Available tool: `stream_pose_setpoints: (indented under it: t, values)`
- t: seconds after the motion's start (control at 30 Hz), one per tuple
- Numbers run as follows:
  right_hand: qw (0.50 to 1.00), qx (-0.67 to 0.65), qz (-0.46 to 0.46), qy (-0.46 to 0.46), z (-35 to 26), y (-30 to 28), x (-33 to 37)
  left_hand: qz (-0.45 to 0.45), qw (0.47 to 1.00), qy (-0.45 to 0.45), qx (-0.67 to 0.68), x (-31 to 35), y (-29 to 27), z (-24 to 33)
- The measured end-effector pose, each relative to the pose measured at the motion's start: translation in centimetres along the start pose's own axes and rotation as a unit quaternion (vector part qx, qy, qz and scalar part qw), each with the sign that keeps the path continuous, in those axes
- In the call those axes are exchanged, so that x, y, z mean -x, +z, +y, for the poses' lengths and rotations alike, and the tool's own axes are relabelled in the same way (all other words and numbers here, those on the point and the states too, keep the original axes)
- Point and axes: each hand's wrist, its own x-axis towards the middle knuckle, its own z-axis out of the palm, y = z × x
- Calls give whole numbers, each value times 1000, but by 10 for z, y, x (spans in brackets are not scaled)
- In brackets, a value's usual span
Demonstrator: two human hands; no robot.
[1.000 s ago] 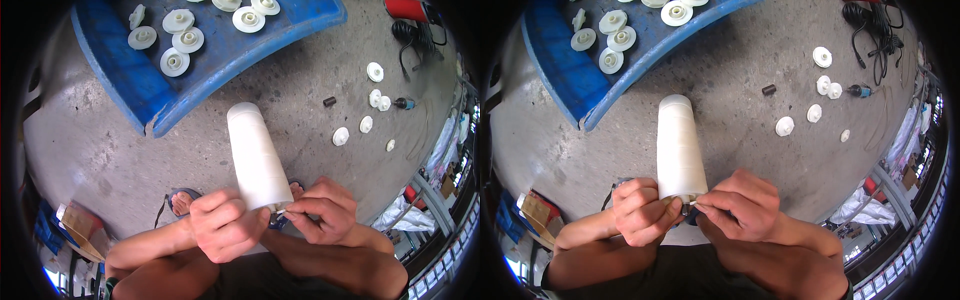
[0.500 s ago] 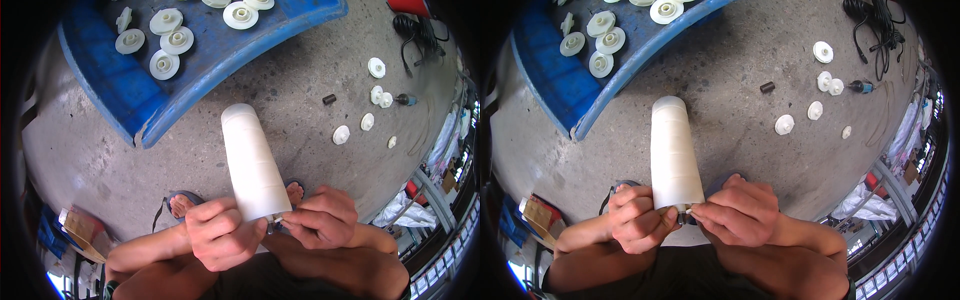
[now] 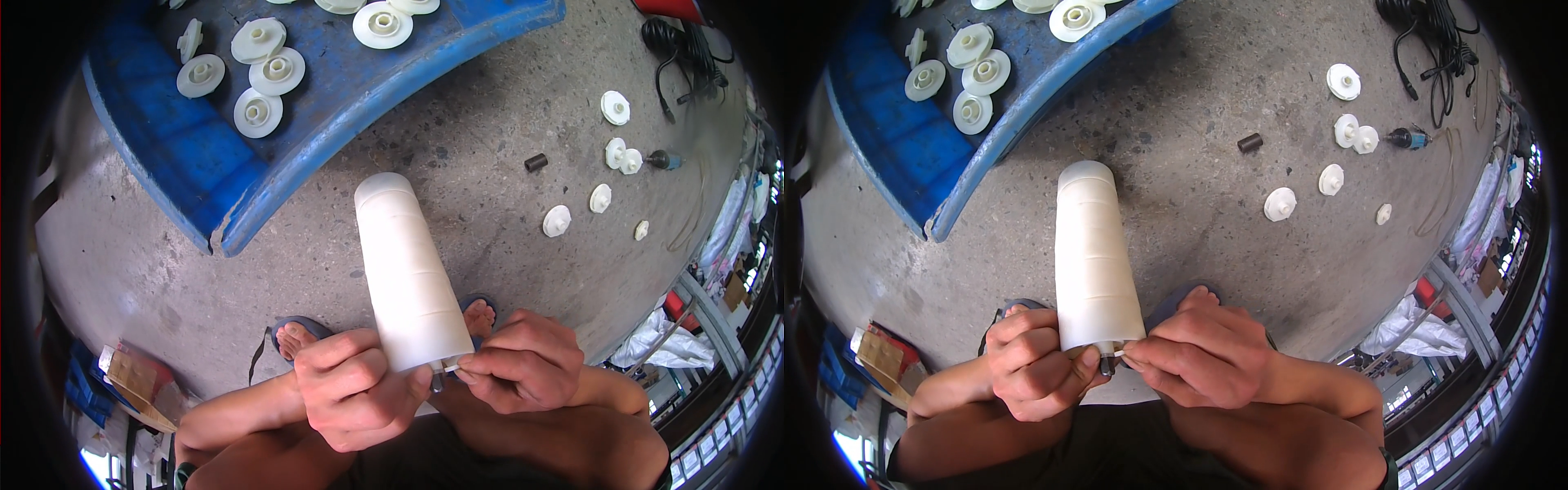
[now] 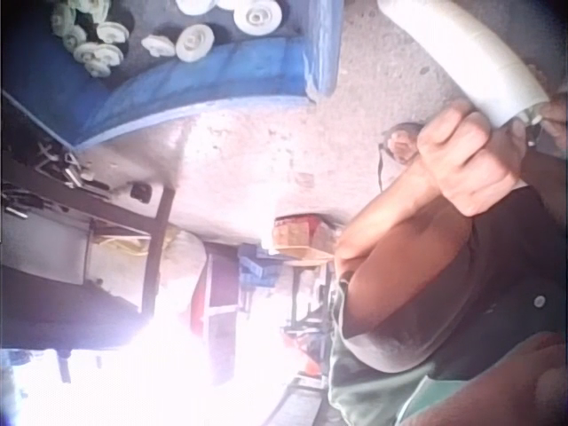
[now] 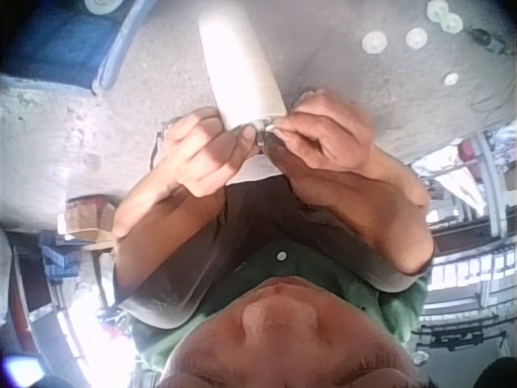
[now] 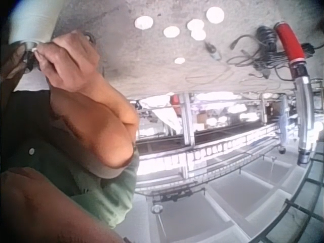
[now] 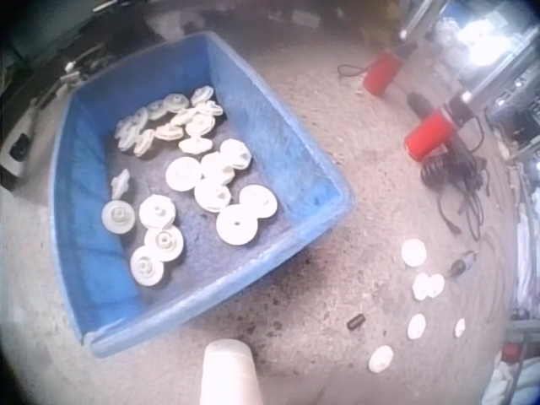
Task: The person assembles several components by hand and using a pneumatic tool, inserting metal rods into plastic discs and adding washers and nuts.
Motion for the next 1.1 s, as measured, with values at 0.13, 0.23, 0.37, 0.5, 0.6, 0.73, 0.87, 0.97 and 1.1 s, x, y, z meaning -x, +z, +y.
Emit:
stream_pose_setpoints:
  t: [0.13,0.23,0.37,0.5,0.6,0.73,0.87,0.97,1.1]
  values:
    - [1000,7,8,-4,-5,-3,-4,-22,1000,9,9,-1,-4,0]
    - [1000,5,6,-1,-4,0,-4,-18,1000,4,3,3,-4,1]
    - [1000,17,-14,18,-11,-9,-7,-26,999,19,4,1,0,-3]
    - [935,-204,134,257,-7,-11,-3,-92,996,-11,-8,-5,-24,-4]
    - [955,-69,113,267,21,-17,6,-43,993,-95,-49,-24,-28,-2]
    - [953,205,55,216,123,-16,21,-26,988,-147,-45,-50,-25,-4]
    - [938,181,135,265,133,-23,27,-31,979,-191,-60,-64,-31,-4]
    - [898,250,202,302,144,-25,11,-32,967,-242,-74,-59,-42,-8]
    - [919,307,167,184,155,-55,4,-13,959,-282,-29,-78,-32,-4]
